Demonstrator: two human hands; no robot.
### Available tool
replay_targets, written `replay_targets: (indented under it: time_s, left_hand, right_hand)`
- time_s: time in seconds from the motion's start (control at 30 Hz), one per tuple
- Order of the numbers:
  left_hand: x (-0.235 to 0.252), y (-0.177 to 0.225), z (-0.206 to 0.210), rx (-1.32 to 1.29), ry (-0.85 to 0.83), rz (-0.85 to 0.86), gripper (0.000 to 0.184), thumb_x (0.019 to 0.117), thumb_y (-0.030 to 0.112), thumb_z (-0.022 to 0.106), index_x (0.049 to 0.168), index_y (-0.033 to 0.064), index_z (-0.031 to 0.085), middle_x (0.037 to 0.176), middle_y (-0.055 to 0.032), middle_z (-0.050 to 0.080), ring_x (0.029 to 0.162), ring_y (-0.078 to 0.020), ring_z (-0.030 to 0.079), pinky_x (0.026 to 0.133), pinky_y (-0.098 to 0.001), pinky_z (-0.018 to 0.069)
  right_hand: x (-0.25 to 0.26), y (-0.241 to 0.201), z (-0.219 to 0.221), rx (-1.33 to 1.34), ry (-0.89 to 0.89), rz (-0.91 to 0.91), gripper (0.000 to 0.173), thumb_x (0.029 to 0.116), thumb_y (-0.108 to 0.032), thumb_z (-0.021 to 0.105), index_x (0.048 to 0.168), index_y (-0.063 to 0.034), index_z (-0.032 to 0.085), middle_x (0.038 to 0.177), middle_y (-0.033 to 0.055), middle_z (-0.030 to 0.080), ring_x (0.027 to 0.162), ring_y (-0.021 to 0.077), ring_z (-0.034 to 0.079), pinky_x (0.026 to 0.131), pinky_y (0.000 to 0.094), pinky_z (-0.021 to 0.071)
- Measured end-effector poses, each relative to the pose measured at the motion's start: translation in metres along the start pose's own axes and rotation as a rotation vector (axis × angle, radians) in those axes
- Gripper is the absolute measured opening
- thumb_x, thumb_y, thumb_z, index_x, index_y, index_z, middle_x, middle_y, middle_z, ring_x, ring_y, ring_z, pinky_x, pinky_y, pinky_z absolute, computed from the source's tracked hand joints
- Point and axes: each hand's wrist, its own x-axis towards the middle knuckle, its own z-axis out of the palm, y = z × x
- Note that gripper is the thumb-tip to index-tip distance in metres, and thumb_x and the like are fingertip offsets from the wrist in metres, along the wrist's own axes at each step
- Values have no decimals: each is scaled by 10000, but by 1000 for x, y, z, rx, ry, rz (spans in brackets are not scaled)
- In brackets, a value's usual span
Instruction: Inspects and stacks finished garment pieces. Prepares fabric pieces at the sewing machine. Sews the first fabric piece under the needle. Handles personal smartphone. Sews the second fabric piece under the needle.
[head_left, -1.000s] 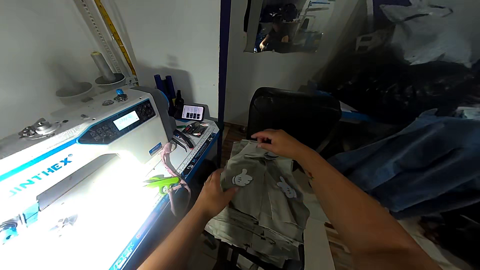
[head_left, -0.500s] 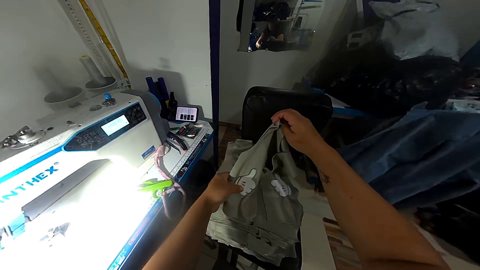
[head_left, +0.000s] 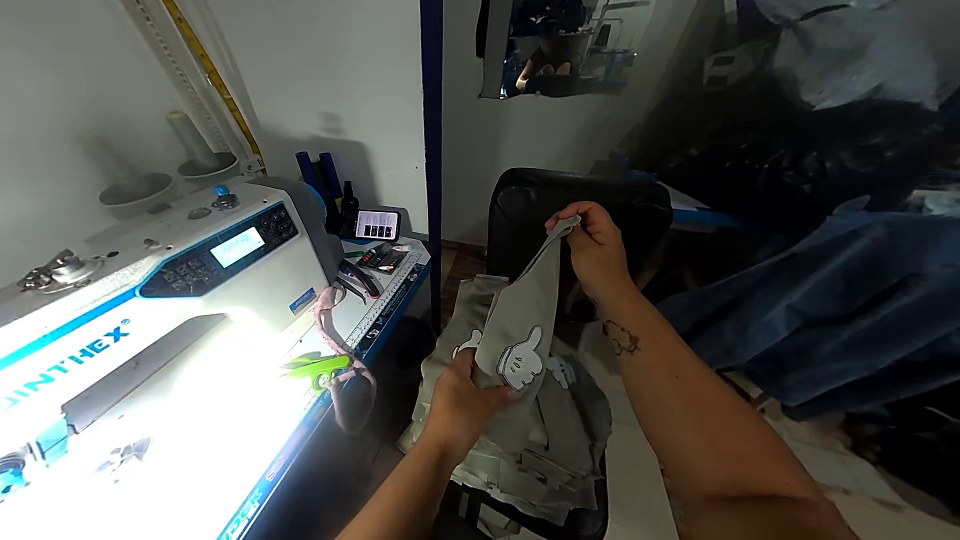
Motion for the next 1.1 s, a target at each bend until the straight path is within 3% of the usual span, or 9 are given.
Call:
replay_targets:
  time_s: [0.13,0.27,0.37,0.43,0.53,0.63,0.73,0.9,1.1]
  left_hand:
    - [3,-8,-6,106,43,-33,249,902,229,780,1039,38,698,922,-75,719,861,-153,699,819,-365,576]
    - [-6,-10,-13,92,-19,-25,123,908,159,748,936,46,710,856,-39,700,800,-109,667,767,-320,550]
    - [-16,-3,-18,-188,-100,-15,139,886,63,758,995,2,697,872,-67,741,765,-124,717,703,-297,610]
    - [-13,-1,-20,-317,-67,-126,180,931,72,729,1065,-22,656,846,-109,725,611,-149,686,511,-279,578]
    - [11,-25,-26,-261,79,-329,233,985,134,684,1145,-13,601,788,-107,668,490,-131,595,421,-246,500]
    - [23,-54,-27,-158,108,-414,244,996,152,674,1157,-11,592,812,-109,679,518,-142,626,454,-266,527]
    - [20,-62,-26,-180,141,-380,210,1001,137,666,1121,-20,594,796,-116,685,513,-154,638,459,-274,545]
    - [10,-70,-18,-238,237,-279,195,1042,154,605,1106,-27,567,723,-114,662,444,-150,599,411,-269,520]
    - [1,-84,-24,-302,211,-303,237,1038,139,601,1189,-30,531,737,-130,669,497,-177,638,439,-292,541]
  right_hand:
    - [2,6,-1,-76,-32,53,213,1062,-59,439,1189,-1,599,1062,49,701,1002,55,646,913,254,527]
    - [5,5,-2,-141,-50,44,251,1082,-119,467,1244,2,615,1074,86,700,982,73,654,899,262,533]
    - [10,7,1,-150,-1,-25,253,1076,-129,483,1229,17,623,1092,97,692,977,57,655,887,237,537]
    - [16,16,7,-204,-10,-35,271,1074,-126,486,1250,35,615,1137,124,673,1015,94,646,924,272,530]
    - [19,60,29,-494,-267,144,291,1062,-149,542,1285,12,637,1163,208,702,1093,325,688,992,534,535]
    - [6,106,50,-763,-604,381,287,1038,-155,583,1288,-54,678,1200,213,706,1162,413,660,1007,636,498]
    - [-1,114,60,-850,-647,458,260,1045,-188,585,1255,-86,699,1195,187,715,1168,392,661,997,616,503]
    - [-5,116,64,-736,-504,333,250,1052,-176,592,1246,-54,693,1180,166,727,1153,356,679,1019,578,505]
    - [8,106,60,-770,-689,321,302,1073,-133,521,1334,-58,655,1270,186,692,1209,373,652,1057,580,482]
